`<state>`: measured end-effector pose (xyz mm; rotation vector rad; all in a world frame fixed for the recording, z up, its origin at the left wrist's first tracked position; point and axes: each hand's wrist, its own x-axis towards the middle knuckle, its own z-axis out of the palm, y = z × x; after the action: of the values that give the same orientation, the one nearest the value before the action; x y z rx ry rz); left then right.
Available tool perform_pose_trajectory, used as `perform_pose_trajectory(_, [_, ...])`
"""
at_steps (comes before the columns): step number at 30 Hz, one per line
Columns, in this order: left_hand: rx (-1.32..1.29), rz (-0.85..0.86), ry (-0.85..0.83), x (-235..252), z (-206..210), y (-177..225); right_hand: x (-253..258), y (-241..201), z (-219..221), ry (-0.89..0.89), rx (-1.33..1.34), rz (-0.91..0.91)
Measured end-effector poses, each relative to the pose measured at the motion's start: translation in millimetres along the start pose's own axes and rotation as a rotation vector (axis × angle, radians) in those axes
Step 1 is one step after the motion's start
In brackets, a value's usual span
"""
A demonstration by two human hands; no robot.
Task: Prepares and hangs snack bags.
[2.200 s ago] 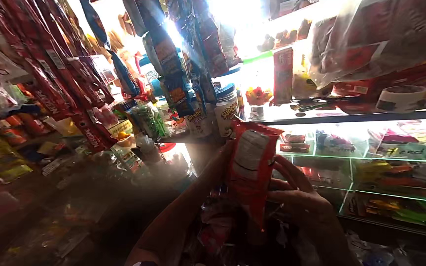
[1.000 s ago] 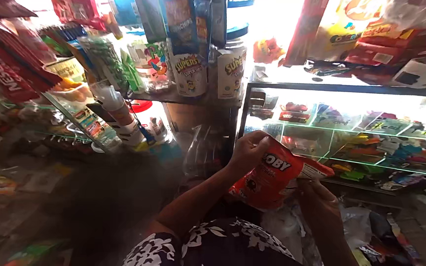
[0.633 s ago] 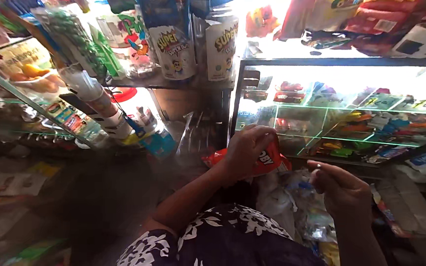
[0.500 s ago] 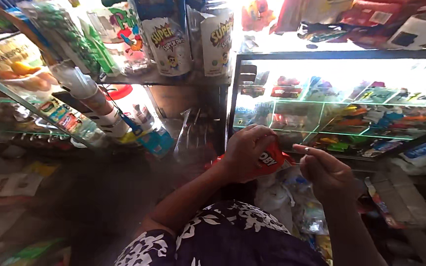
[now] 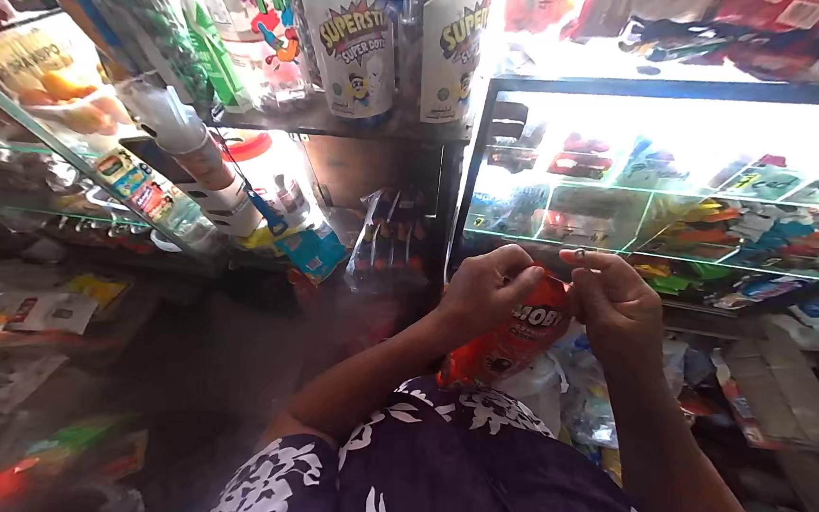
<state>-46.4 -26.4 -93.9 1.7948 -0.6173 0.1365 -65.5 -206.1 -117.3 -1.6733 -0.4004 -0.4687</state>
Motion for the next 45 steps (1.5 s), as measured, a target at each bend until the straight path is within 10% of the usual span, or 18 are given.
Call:
perform_pose_trajectory(19, [-0.214,-0.261,-0.013,-8,-12,4,0,2,21,0.094,-0.252,-0.236])
perform_pose_trajectory(45, [-0.019,-0.100,0.029,-15,-11,-26,-13,19,50,0.085,-0.686,-0.347])
